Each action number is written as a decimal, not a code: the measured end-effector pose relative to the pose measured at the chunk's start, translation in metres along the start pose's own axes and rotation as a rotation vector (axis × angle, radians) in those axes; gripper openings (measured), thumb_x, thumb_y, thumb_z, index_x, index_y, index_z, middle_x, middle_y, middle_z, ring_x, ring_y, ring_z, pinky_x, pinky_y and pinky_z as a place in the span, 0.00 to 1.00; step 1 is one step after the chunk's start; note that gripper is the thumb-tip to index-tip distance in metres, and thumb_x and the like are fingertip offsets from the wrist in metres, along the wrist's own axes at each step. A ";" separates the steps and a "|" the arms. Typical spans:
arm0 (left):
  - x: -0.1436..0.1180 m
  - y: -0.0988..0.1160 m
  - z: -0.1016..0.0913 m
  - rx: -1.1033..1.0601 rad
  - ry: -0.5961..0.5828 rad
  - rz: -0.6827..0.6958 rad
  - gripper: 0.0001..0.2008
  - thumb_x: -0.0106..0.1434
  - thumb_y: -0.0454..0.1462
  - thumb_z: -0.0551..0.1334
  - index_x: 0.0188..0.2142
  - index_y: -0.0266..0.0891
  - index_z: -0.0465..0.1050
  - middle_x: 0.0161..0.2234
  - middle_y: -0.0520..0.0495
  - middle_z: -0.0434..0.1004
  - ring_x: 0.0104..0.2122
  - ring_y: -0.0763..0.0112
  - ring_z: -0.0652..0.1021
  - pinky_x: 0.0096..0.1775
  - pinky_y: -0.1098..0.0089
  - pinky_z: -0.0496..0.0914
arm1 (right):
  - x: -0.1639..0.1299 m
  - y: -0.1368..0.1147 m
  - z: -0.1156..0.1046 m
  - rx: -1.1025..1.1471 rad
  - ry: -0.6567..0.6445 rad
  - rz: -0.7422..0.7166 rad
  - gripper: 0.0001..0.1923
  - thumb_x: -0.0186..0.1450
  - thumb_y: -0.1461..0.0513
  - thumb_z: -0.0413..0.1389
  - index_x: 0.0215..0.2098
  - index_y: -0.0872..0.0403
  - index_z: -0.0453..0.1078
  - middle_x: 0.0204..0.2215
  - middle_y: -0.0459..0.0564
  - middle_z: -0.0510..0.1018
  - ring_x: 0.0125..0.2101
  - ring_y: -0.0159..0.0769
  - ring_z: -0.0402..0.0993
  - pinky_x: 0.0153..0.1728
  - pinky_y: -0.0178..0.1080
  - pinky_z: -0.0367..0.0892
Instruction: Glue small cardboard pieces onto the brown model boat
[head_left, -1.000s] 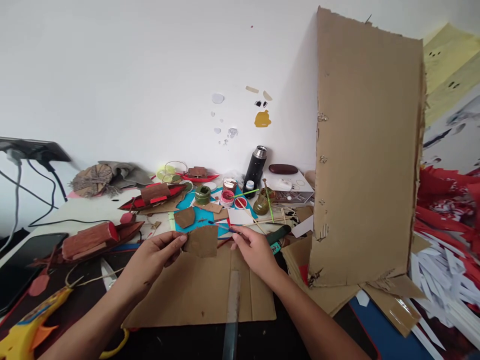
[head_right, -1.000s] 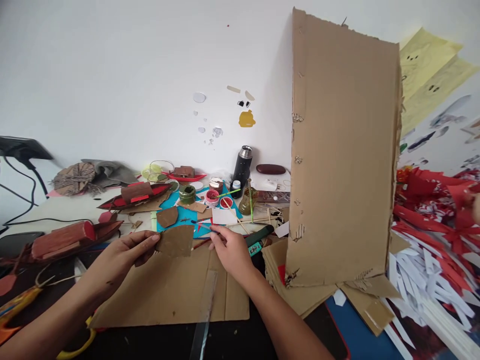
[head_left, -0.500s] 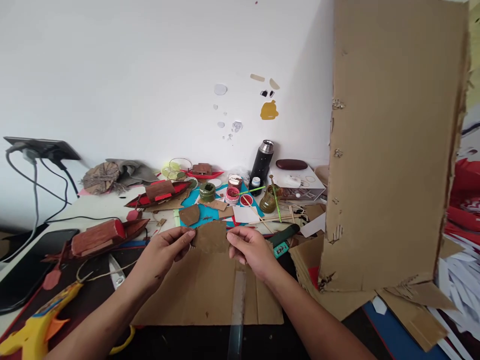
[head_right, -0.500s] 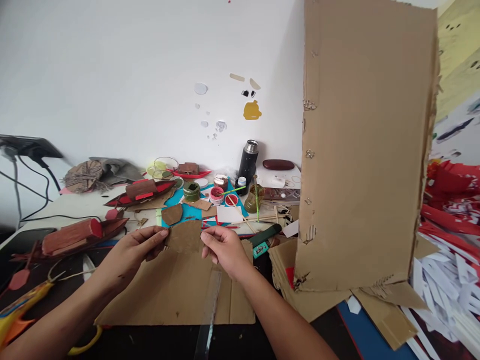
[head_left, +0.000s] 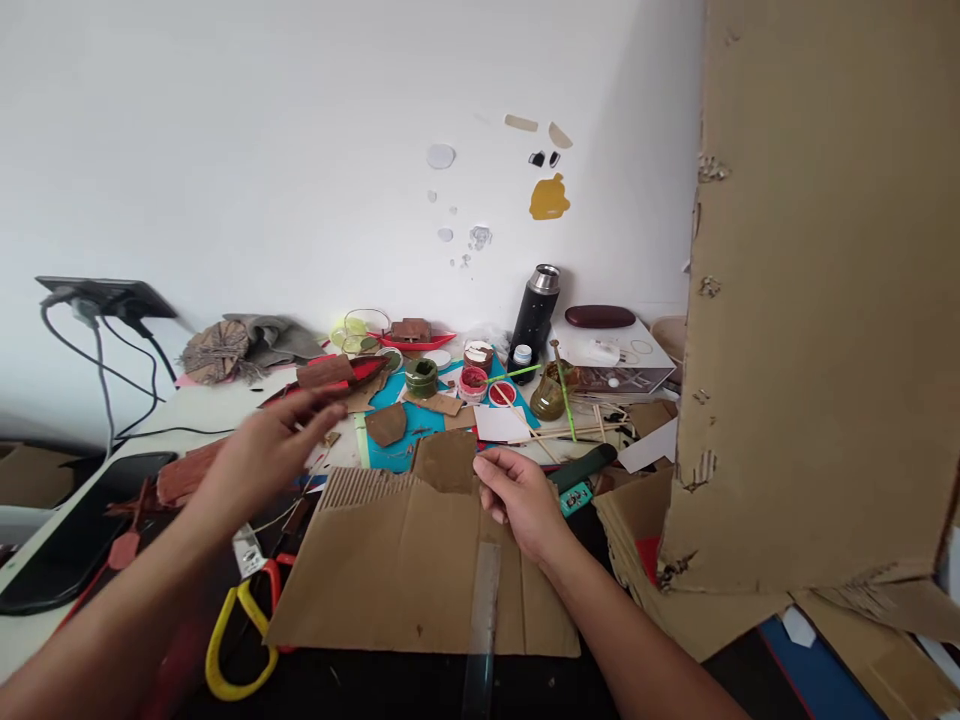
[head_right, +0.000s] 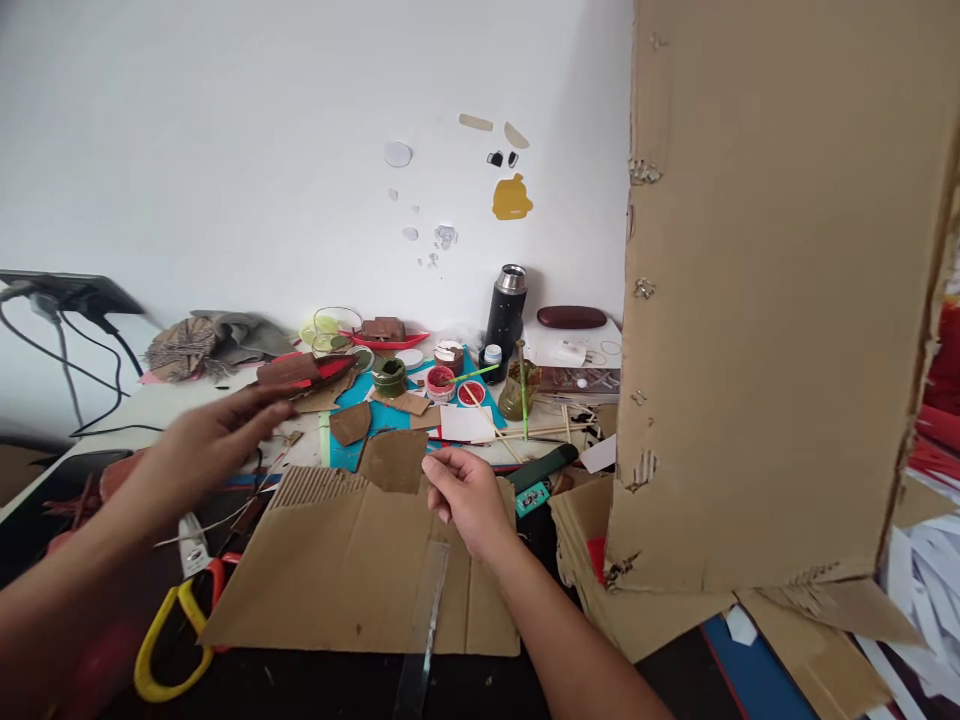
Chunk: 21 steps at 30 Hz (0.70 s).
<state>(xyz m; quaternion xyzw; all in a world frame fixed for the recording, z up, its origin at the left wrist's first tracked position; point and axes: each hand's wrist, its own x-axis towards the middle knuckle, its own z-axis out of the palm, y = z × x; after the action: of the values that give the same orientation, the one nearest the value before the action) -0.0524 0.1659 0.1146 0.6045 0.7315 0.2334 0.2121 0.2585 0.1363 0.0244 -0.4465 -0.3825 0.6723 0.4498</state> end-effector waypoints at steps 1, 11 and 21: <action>0.011 -0.001 -0.010 0.102 0.072 -0.014 0.42 0.66 0.69 0.58 0.63 0.42 0.82 0.50 0.35 0.88 0.51 0.38 0.83 0.52 0.50 0.77 | 0.000 0.001 -0.001 0.005 0.017 -0.005 0.30 0.58 0.38 0.77 0.37 0.52 0.78 0.17 0.38 0.72 0.18 0.27 0.59 0.18 0.32 0.49; 0.081 0.006 -0.011 0.540 0.046 -0.078 0.42 0.79 0.64 0.58 0.74 0.34 0.69 0.71 0.21 0.74 0.68 0.27 0.78 0.65 0.28 0.73 | -0.003 0.002 -0.005 0.025 0.049 -0.016 0.28 0.58 0.39 0.77 0.37 0.51 0.79 0.17 0.38 0.71 0.18 0.29 0.61 0.18 0.32 0.51; 0.105 0.014 0.001 0.618 -0.012 -0.101 0.30 0.78 0.58 0.68 0.66 0.40 0.76 0.66 0.36 0.79 0.61 0.48 0.82 0.63 0.41 0.78 | -0.003 0.001 -0.005 0.003 0.012 -0.029 0.25 0.60 0.40 0.73 0.36 0.51 0.76 0.18 0.37 0.71 0.18 0.29 0.62 0.19 0.33 0.54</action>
<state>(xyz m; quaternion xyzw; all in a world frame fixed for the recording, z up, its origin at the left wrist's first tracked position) -0.0601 0.2717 0.1193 0.6047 0.7956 -0.0145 0.0339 0.2630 0.1339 0.0223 -0.4442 -0.3851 0.6635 0.4627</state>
